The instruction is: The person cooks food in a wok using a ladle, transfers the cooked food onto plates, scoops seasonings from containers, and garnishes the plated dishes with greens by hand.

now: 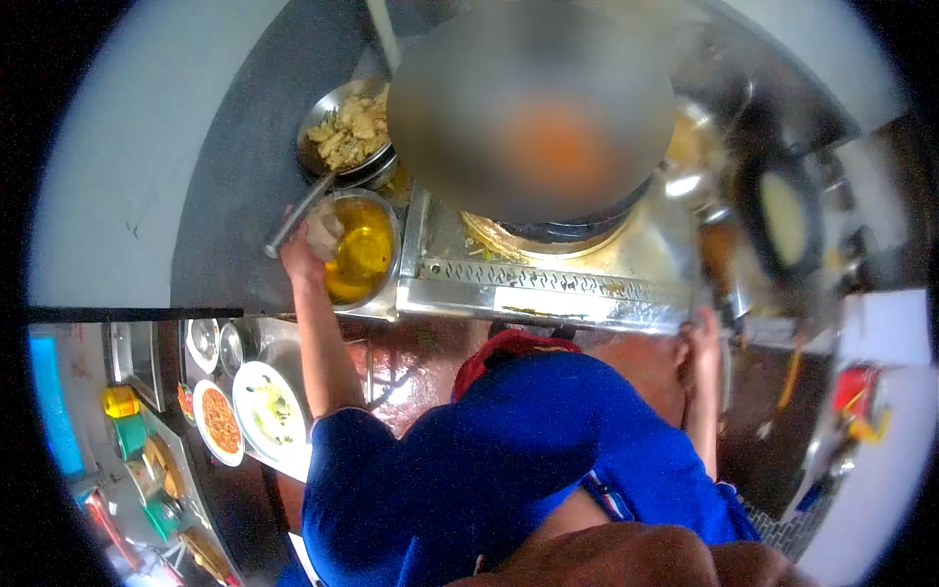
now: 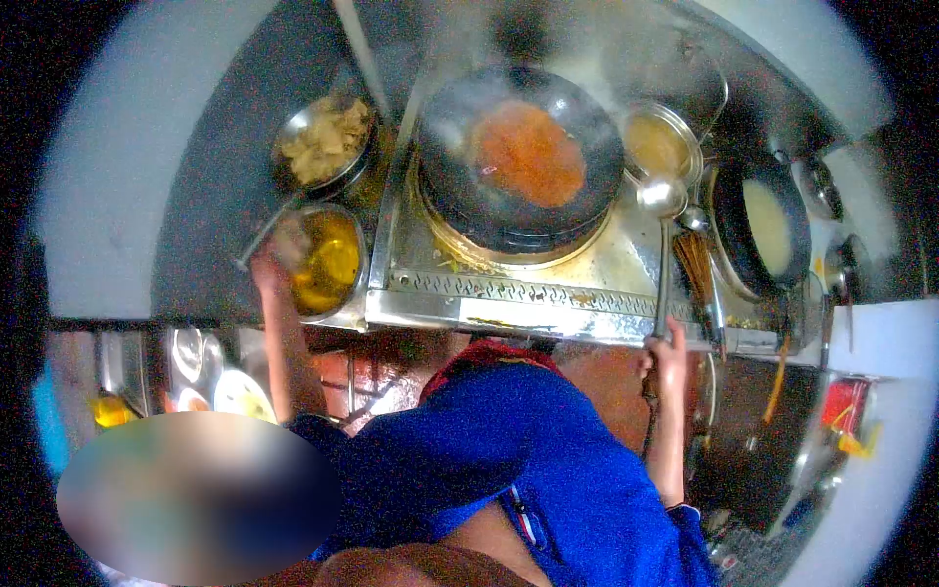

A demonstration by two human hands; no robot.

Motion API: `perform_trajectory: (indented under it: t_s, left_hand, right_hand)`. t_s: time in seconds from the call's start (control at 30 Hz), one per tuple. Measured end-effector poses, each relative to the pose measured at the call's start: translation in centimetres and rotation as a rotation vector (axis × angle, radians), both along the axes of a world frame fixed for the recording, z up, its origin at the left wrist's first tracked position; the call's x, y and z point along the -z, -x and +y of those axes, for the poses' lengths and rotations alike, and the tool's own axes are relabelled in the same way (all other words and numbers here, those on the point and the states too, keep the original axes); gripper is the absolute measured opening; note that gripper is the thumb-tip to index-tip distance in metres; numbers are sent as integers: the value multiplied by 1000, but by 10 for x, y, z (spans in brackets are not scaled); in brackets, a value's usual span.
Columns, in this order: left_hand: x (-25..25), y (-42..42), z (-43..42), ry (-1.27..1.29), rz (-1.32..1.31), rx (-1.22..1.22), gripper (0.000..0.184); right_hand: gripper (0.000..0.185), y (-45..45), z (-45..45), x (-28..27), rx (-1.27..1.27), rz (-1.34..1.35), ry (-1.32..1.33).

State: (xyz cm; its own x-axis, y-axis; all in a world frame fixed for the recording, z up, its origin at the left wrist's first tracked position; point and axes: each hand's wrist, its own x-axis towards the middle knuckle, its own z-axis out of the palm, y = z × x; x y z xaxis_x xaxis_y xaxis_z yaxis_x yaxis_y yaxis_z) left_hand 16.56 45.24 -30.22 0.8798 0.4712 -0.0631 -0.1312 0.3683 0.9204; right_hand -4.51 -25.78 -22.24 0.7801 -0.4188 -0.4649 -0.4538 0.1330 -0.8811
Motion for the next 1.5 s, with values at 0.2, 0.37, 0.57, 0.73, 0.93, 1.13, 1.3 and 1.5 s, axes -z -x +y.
perform_trajectory:
  t_s: [0.2,0.37,0.57,0.73,0.93,1.13,1.3,1.5]
  left_hand:
    - [-53,7,-78,461,-6,618,68]
    - [-70,-27,-107,493,64,627,36]
    - [-68,-61,-102,716,344,834,33]
    - [-100,3,-163,512,334,810,41]
    - [-117,14,-214,-29,345,741,42]
    - [-77,-26,-232,-540,456,802,39]
    - [-63,-44,-248,-766,373,798,34]
    - [-80,-57,-264,-1261,331,679,39]
  right_hand:
    - [72,29,-3,81,-318,252,919]
    - [74,37,-31,126,-292,157,871]
    - [73,36,-28,130,-312,109,948]
    - [74,41,-14,122,-271,20,950]
    - [75,40,-11,125,-251,-66,941]
    - [76,41,10,97,-204,138,866]
    - [73,48,12,101,-162,-40,934]
    - [71,50,9,100,-177,21,919]
